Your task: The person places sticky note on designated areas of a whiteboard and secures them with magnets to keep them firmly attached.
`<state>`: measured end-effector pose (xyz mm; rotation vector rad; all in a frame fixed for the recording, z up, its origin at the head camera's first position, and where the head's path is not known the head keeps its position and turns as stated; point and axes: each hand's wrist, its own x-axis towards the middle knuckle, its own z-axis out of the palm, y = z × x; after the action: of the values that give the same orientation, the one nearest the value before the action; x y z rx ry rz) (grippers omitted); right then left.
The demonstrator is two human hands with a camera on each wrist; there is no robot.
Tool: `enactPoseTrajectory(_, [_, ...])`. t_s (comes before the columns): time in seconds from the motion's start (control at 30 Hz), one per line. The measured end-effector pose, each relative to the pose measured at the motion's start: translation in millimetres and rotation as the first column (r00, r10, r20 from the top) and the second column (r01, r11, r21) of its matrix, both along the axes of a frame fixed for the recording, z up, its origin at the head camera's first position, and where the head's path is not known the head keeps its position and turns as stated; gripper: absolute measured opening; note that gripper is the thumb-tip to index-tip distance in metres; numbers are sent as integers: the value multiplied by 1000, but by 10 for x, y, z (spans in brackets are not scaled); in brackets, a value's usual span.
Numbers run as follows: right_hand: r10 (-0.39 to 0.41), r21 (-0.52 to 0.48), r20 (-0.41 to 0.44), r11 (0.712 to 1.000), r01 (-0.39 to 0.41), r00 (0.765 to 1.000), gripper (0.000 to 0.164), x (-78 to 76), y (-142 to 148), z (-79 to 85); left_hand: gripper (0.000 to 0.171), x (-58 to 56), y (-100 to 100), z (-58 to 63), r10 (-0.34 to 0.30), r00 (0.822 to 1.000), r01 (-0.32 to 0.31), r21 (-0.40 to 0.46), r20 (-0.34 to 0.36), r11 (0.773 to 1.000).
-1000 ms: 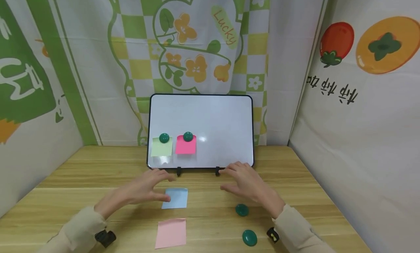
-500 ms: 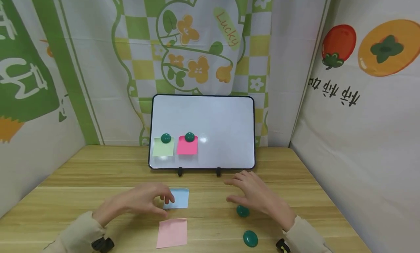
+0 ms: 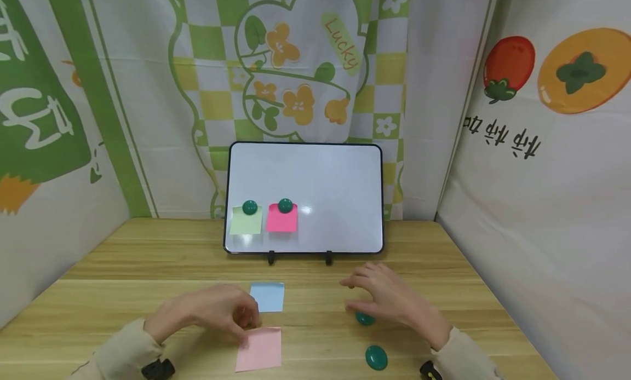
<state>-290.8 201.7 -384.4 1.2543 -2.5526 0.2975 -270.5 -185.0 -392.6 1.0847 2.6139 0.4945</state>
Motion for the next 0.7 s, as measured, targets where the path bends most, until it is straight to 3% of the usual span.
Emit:
enactPoseTrajectory(0.4, [26,38,45,999,-27,999,40,65,25,32,10,22,29,-14,1,1000,-1,-3,1,1000])
enactPoseTrajectory(0.7, [112,61,-27,992,-110,993,40,131,94,38,10,44,28,-5,19,1000,-19,3,24,1000])
